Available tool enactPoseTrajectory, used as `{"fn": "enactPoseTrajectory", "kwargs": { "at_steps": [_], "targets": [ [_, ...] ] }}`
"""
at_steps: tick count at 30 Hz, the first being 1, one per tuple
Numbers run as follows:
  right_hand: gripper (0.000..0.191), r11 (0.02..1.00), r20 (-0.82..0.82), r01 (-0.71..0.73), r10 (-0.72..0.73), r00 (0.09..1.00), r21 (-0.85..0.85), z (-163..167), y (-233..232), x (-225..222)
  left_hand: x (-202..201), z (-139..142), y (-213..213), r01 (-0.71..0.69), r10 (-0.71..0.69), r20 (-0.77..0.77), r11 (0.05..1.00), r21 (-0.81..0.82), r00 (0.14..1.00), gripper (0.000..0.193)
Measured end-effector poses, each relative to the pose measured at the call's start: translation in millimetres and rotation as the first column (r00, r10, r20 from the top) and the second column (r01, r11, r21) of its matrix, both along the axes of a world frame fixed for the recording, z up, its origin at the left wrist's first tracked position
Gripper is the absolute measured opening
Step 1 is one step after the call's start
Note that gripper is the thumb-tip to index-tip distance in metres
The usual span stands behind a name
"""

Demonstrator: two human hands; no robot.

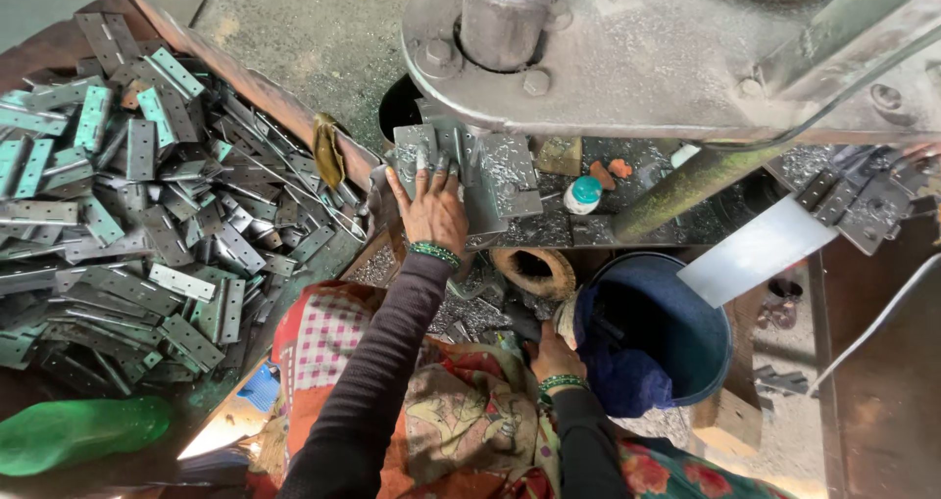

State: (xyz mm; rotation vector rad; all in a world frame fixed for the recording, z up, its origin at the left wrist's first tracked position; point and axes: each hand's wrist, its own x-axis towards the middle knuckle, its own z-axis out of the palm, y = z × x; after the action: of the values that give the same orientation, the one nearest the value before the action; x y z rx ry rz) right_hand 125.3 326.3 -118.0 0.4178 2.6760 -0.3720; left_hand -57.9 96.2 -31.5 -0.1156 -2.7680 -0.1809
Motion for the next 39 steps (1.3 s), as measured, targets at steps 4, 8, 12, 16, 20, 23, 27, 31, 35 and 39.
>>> {"fn": "enactPoseTrajectory", "kwargs": {
  "at_steps": [4, 8, 12, 16, 20, 23, 27, 31, 35, 39],
  "targets": [
    [0.065, 0.999, 0.027, -0.031, 0.031, 0.999, 0.015, 1.4, 4.0, -4.7, -1.9, 7.2, -4.8, 0.027, -0.04, 0.194, 0.997, 0.067, 0.98, 0.04],
    [0.055, 0.998, -0.048, -0.053, 0.055, 0.997, 0.036, 4.7, 8.9, -7.5, -10.1, 5.3, -0.8, 0.016, -0.021, 0.168, 0.999, 0.034, 0.986, 0.053],
    [0.052, 0.999, -0.062, -0.027, 0.029, 0.998, 0.034, 0.0, 7.4, -5.6, -29.4, 8.4, 3.1, -0.013, 0.012, 0.008, 1.0, 0.023, 1.0, 0.055],
    [0.056, 0.999, -0.05, -0.042, 0.04, 0.998, -0.026, -9.2, 1.8, -2.6, -34.3, 14.0, 1.9, -0.016, 0.013, 0.051, 0.998, 0.063, 0.999, 0.042],
    [0.05, 0.992, -0.016, -0.093, 0.092, 0.996, -0.085, -5.7, 0.7, -3.0, -29.7, 17.8, -8.6, 0.05, -0.075, 0.259, 0.994, 0.1, 0.963, 0.045],
    [0.05, 0.993, -0.083, -0.115, 0.114, 0.99, -0.007, 10.9, 3.5, -6.2, -31.9, 23.3, -15.3, 0.064, -0.093, 0.253, 0.991, 0.119, 0.963, 0.045],
    [0.047, 0.996, -0.238, -0.085, 0.076, 0.968, -0.027, 42.7, 3.1, -10.3, -4.2, 16.8, -6.1, 0.069, -0.097, 0.186, 0.986, 0.152, 0.978, 0.061],
    [0.047, 0.999, -0.237, -0.039, 0.035, 0.971, -0.011, 68.1, -5.6, -9.3, 62.8, -13.1, 6.6, 0.108, -0.107, -0.015, 0.977, 0.186, 0.994, 0.058],
    [0.048, 0.999, -0.225, -0.037, 0.029, 0.974, -0.033, 80.4, -13.2, -6.5, 82.2, -28.7, 2.2, 0.213, -0.172, -0.183, 0.949, 0.234, 0.968, 0.038],
    [0.048, 0.997, -0.242, -0.057, 0.041, 0.969, -0.061, 82.1, -16.2, -6.3, 59.7, -14.3, -15.0, 0.485, -0.409, -0.27, 0.801, 0.352, 0.872, 0.034]
  ]
}}
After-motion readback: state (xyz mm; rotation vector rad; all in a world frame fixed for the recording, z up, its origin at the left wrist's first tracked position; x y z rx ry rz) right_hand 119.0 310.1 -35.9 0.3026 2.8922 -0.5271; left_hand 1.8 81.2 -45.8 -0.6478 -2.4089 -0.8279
